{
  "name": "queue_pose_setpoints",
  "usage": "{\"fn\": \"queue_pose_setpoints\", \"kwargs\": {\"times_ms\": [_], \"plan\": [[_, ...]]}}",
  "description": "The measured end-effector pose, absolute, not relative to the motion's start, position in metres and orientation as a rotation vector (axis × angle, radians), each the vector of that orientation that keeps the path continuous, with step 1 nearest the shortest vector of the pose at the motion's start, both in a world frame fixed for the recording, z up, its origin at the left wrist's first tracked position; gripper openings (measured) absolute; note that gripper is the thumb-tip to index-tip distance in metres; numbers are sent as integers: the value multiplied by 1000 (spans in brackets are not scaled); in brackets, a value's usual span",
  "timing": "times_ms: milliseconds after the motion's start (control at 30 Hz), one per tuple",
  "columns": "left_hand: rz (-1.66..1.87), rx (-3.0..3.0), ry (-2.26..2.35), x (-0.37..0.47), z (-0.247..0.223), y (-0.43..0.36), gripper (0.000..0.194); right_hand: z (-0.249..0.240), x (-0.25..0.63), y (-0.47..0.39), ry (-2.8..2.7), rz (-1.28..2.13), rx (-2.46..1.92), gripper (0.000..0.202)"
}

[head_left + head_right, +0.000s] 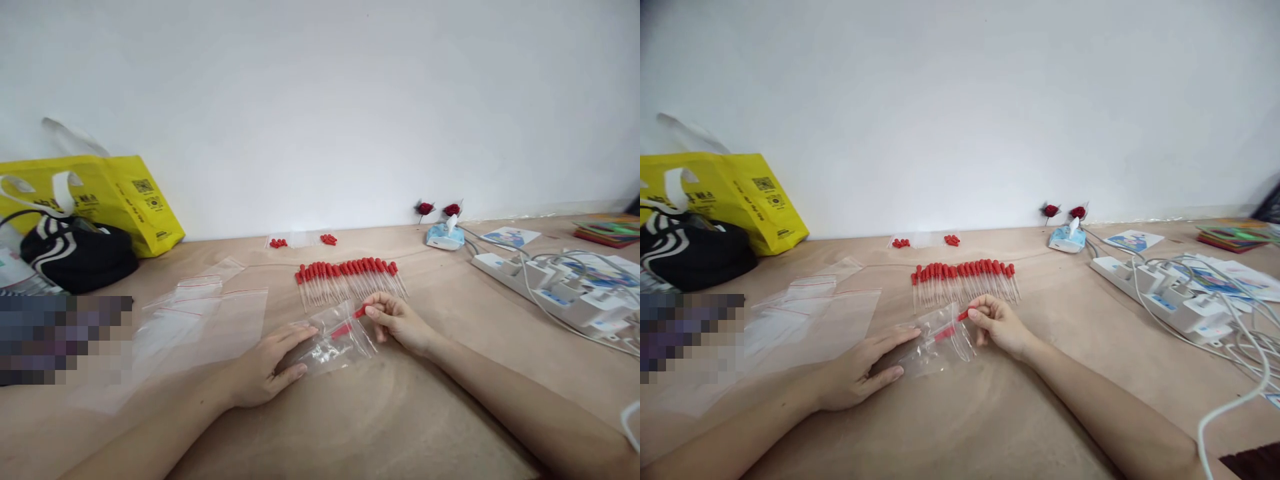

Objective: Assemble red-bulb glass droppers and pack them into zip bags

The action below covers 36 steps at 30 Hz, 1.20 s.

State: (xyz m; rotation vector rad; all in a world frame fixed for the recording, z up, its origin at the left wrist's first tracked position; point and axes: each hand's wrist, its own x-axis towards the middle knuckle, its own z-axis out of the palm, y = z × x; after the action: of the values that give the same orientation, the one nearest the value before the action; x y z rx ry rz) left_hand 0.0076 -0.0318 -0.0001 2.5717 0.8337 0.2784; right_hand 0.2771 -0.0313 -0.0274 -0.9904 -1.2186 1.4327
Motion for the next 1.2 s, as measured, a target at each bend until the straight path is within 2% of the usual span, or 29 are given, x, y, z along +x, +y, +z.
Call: {"fn": "queue_pose_setpoints", "kwargs": {"times_ms": [233, 533, 767, 900, 1033, 1133, 1200], "plan": [[283, 2586, 845, 9, 1, -33, 46, -30, 281, -26, -1703, 957, -1085, 23], [316, 2596, 751, 8, -3, -30, 46, -32, 270, -22, -1897, 842, -1063, 19], [298, 2601, 730, 8, -4, -27, 45, -38, 263, -13, -1834, 887, -1299, 34], [290, 2589, 756, 8, -5, -28, 45, -37, 268, -15, -1875, 1091, -1203, 36], [268, 2581, 776, 8, -4, -28, 45, -30, 273, -17, -1927, 1231, -1186, 47], [274, 2572, 789, 8, -3, -28, 45, -25, 282, -17, -1916, 1232, -1176, 46], [283, 2572, 792, 8, -2, -29, 44, -23, 293, -13, -1822, 1110, -1221, 39]]}}
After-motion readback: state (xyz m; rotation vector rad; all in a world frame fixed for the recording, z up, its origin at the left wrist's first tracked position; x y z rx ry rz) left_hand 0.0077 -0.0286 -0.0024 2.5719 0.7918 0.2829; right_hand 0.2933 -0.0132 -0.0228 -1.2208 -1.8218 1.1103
